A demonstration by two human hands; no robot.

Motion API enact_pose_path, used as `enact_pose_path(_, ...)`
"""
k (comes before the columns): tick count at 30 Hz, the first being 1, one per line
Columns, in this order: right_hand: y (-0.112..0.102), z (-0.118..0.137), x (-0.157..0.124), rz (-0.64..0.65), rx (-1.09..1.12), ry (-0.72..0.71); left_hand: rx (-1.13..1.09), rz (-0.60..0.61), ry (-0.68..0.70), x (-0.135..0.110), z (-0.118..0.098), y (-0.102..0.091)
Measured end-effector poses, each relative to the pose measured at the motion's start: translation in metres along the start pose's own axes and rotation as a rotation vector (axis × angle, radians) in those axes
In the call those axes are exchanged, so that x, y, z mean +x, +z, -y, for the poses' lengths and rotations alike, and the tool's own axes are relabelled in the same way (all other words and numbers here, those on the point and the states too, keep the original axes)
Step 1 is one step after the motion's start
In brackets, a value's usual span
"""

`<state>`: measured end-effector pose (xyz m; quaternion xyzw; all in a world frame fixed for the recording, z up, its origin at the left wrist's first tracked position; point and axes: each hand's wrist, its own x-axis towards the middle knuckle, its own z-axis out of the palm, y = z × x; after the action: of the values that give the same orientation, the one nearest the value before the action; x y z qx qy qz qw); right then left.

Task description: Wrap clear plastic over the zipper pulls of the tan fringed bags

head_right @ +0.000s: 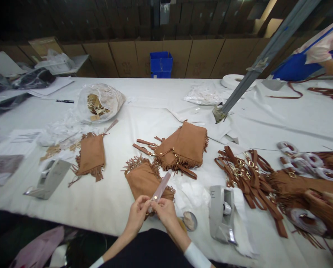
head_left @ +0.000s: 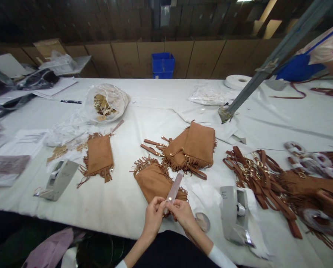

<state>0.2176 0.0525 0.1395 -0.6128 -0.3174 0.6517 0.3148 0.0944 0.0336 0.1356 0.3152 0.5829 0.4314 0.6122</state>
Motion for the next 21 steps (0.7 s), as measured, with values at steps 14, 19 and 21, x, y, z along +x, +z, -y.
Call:
enact_pose_path(14,-0.014,0.031,0.000,0.288,-0.187,-0.205,-0.170,0.210,-0.188,0.002,-0.016,-0.015)
enact_pose_path(19,-0.034,0.030,0.006,-0.095,-0.273,-0.265,-0.139,0.033,-0.109,0.004,-0.006,-0.007)
enact_pose_path(21,-0.039,0.023,0.002,-0.170,-0.170,-0.211,-0.105,-0.017,-0.076,0.004,-0.001,-0.005)
